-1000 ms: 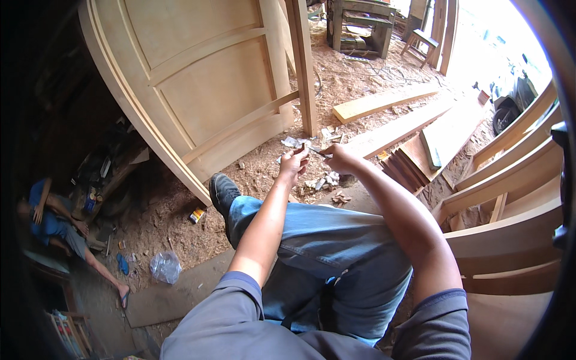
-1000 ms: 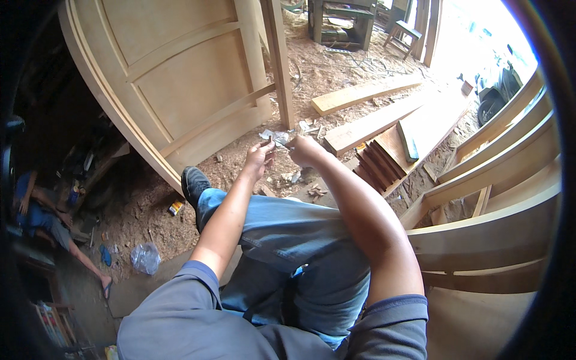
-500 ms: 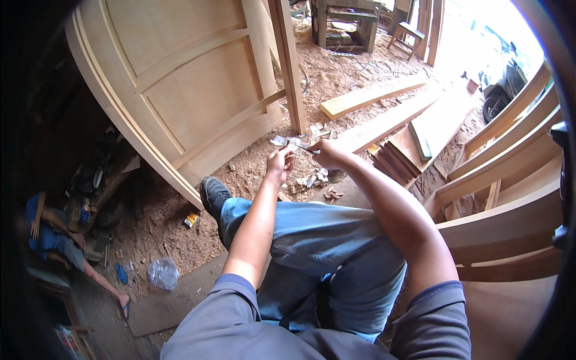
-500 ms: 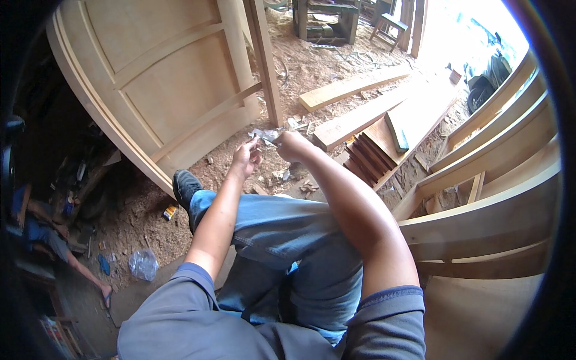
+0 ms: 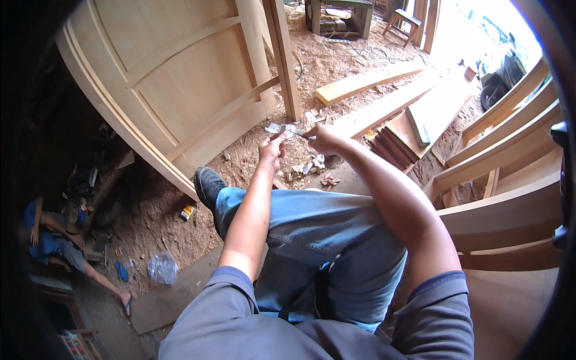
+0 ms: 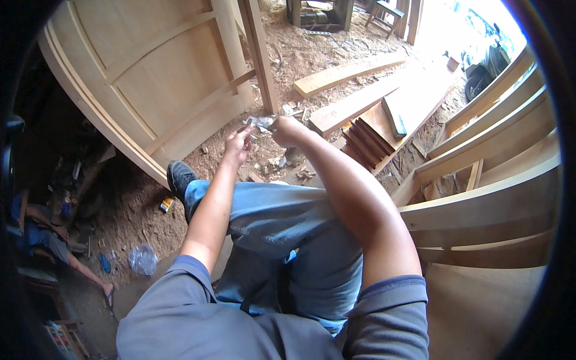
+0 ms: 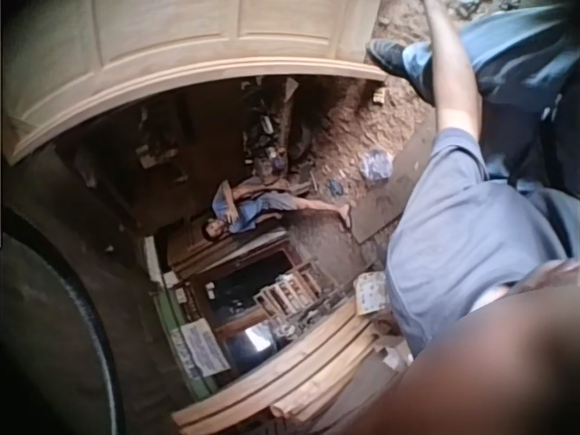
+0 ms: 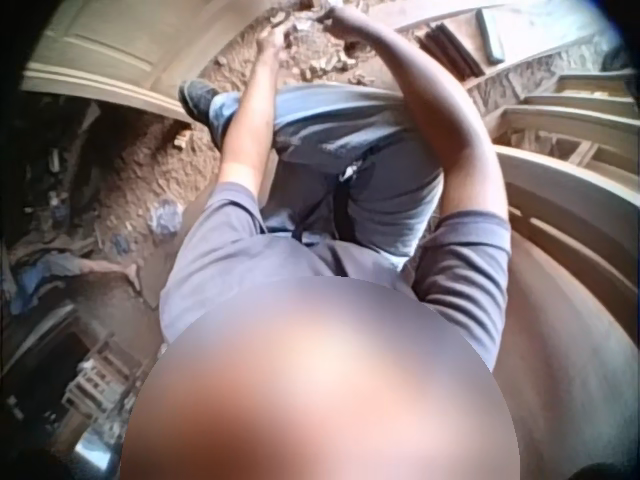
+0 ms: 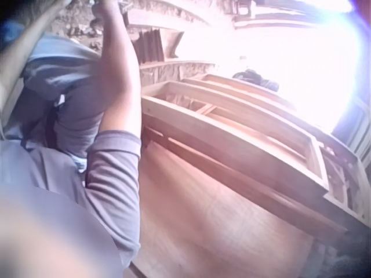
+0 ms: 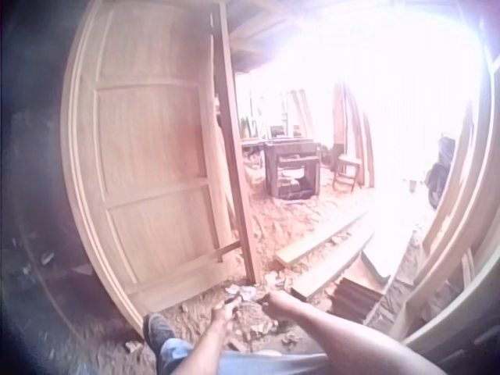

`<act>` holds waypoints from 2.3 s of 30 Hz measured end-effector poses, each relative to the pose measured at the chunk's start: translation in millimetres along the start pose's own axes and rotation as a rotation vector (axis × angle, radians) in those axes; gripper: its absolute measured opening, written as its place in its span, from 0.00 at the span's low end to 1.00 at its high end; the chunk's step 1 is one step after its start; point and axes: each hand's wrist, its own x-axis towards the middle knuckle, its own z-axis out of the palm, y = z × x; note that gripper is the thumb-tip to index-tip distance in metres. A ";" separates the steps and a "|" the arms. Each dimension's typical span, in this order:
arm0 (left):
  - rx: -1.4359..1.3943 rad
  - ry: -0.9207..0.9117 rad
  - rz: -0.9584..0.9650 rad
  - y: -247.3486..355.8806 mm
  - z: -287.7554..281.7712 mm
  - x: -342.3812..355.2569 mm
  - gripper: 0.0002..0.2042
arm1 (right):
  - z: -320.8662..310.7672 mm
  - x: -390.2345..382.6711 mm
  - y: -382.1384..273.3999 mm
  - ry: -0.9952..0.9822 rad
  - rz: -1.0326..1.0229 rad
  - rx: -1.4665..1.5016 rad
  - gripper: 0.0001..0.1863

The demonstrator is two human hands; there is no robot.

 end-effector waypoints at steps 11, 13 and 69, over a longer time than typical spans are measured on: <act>-0.063 -0.028 -0.043 5.0 0.2 0.3 0.06 | -3.5 -2.7 -5.9 0.017 -0.064 0.080 0.20; -0.081 -0.040 -0.042 5.1 -0.1 0.8 0.06 | -2.7 -2.1 -6.7 0.027 -0.080 0.100 0.20; 0.009 -0.103 0.018 9.7 5.2 17.6 0.05 | 1.8 -10.0 -38.2 0.174 0.163 0.168 0.19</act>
